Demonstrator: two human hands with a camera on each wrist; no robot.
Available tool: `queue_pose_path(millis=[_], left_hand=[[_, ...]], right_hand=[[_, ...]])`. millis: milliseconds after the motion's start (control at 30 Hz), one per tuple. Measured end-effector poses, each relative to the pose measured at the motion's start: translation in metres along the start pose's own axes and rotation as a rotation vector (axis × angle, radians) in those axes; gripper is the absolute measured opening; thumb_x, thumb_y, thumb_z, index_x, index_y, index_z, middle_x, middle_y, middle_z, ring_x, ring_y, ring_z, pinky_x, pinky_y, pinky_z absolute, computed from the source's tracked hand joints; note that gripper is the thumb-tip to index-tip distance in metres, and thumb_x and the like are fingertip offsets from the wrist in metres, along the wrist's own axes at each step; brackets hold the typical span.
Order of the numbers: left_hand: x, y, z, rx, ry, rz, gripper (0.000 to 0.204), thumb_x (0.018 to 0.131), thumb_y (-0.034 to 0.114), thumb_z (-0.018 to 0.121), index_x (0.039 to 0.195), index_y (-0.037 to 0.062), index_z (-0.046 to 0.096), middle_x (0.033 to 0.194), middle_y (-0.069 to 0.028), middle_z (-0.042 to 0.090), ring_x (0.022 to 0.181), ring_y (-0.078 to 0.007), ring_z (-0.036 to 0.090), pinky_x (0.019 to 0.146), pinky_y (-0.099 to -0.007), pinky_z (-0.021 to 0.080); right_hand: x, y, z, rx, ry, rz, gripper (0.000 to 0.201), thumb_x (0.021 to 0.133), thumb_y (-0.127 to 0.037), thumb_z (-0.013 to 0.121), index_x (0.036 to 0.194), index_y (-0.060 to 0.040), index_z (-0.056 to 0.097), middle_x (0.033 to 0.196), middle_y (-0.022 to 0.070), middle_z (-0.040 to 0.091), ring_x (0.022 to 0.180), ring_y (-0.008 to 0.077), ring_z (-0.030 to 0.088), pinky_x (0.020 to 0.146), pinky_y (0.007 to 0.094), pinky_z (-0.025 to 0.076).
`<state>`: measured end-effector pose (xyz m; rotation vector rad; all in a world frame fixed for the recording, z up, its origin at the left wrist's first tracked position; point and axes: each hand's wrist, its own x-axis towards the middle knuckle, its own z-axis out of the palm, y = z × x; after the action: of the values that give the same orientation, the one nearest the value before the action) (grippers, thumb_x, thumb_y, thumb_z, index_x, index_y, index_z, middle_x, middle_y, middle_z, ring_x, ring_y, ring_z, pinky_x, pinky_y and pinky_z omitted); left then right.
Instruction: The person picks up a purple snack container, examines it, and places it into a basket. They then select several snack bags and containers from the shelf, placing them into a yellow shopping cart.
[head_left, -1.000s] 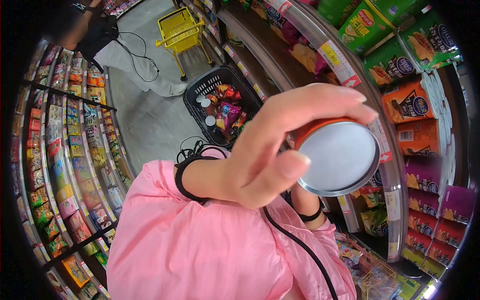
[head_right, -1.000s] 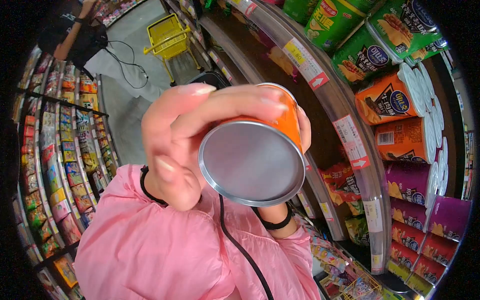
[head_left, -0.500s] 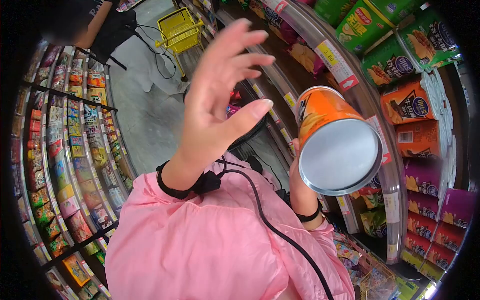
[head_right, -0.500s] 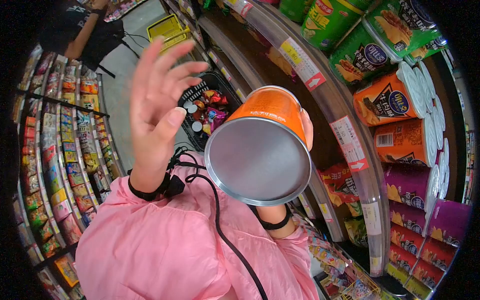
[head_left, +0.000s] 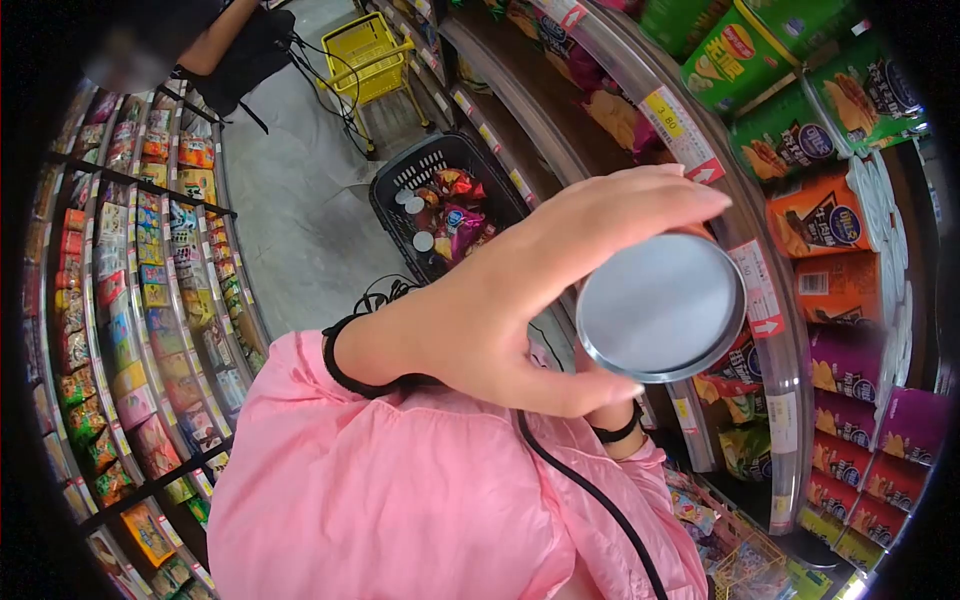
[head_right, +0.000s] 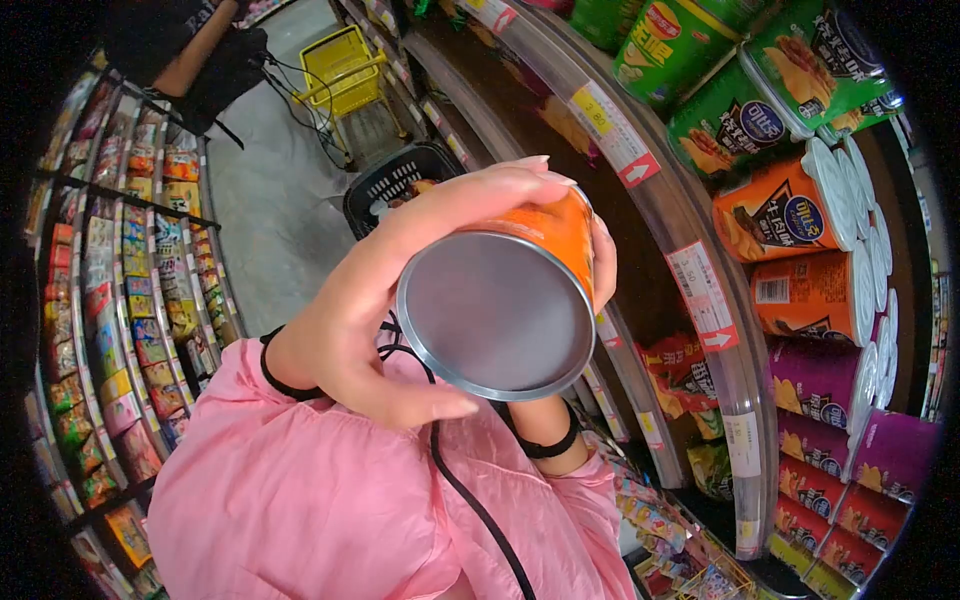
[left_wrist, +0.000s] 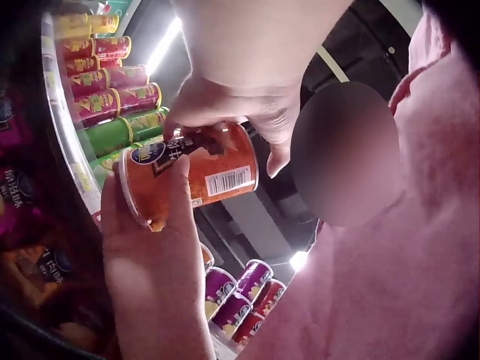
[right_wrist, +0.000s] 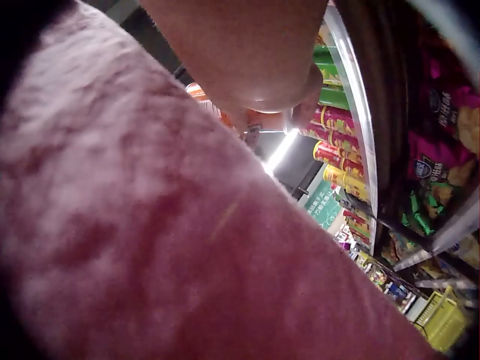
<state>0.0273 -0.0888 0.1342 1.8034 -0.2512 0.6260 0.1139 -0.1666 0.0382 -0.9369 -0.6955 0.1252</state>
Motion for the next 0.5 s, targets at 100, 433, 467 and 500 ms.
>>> queue_pose_path(millis=[100,433,467,500], left_hand=[[-0.002,-0.011,-0.005,0.101,0.003,0.201,0.064,0.066,0.012,0.060,0.121,-0.0041,0.032,0.121,-0.0224,0.038,0.115,-0.0331,0.036,0.096,-0.0421,0.025],[-0.008,0.006,-0.028,0.007,0.011,0.048,0.045,0.066,-0.002,0.061,0.107,-0.0077,0.045,0.112,-0.0231,0.048,0.110,-0.0347,0.043,0.092,-0.0426,0.032],[-0.008,0.007,-0.029,0.021,0.031,0.047,0.042,0.066,-0.002,0.061,0.105,-0.0074,0.047,0.110,-0.0225,0.050,0.108,-0.0342,0.046,0.091,-0.0416,0.034],[-0.009,0.007,-0.031,0.036,0.050,0.046,0.039,0.066,-0.002,0.061,0.102,-0.0070,0.049,0.108,-0.0218,0.052,0.105,-0.0338,0.048,0.090,-0.0405,0.035]], right_hand=[[0.001,-0.002,0.001,0.113,-0.012,0.032,0.060,0.074,-0.009,0.061,0.123,-0.0099,0.025,0.123,0.0148,0.035,0.112,0.0237,0.039,0.094,0.0360,0.036],[-0.002,-0.005,0.002,-0.129,-0.058,0.073,0.054,0.077,-0.009,0.058,0.121,-0.0082,0.029,0.121,0.0170,0.038,0.107,0.0260,0.044,0.090,0.0365,0.040],[-0.003,-0.005,0.003,-0.028,-0.058,0.122,0.052,0.077,-0.009,0.057,0.121,-0.0076,0.029,0.120,0.0178,0.038,0.107,0.0265,0.045,0.090,0.0368,0.041],[-0.003,-0.004,0.003,0.015,-0.071,0.139,0.051,0.078,-0.008,0.056,0.121,-0.0071,0.029,0.120,0.0186,0.038,0.106,0.0270,0.045,0.089,0.0372,0.041]])
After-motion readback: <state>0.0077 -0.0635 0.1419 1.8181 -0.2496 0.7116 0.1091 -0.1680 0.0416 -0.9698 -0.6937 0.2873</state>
